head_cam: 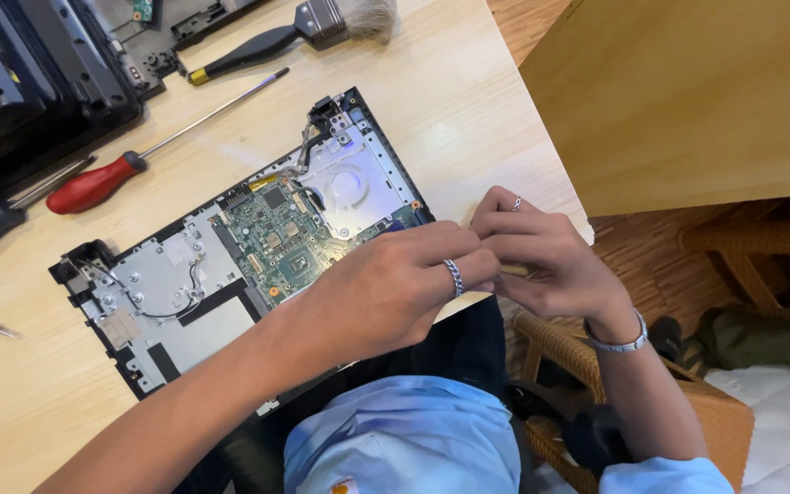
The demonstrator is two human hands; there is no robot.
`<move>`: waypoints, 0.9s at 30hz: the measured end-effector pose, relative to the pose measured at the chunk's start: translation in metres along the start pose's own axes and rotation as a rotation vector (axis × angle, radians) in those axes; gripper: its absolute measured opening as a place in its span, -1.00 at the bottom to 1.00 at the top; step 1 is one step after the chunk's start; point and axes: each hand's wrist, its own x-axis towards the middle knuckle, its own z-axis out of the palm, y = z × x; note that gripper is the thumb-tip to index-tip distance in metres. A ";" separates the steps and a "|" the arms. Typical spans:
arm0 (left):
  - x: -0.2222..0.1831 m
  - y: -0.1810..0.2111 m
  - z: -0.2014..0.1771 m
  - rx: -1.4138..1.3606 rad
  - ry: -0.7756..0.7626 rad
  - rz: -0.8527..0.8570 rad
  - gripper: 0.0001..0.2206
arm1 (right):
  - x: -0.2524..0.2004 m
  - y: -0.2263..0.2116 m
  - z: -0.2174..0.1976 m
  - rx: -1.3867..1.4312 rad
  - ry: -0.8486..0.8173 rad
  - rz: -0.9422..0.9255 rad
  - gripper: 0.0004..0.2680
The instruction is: Removing the motherboard and internal components from a laptop casing using manual tools.
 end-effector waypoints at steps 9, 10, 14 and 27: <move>0.002 0.004 0.008 0.096 0.169 -0.021 -0.86 | 0.008 -0.006 0.015 -0.106 0.115 -0.109 -0.77; 0.002 0.004 0.009 0.098 0.172 -0.019 -0.86 | 0.007 -0.007 0.013 -0.108 0.113 -0.112 -0.77; 0.000 0.007 0.006 0.132 0.200 -0.011 -0.87 | 0.005 -0.007 0.012 -0.093 0.052 -0.085 -0.76; -0.005 -0.001 -0.015 -0.018 -0.039 0.015 -0.80 | 0.001 0.004 0.008 -0.034 -0.044 -0.089 -0.83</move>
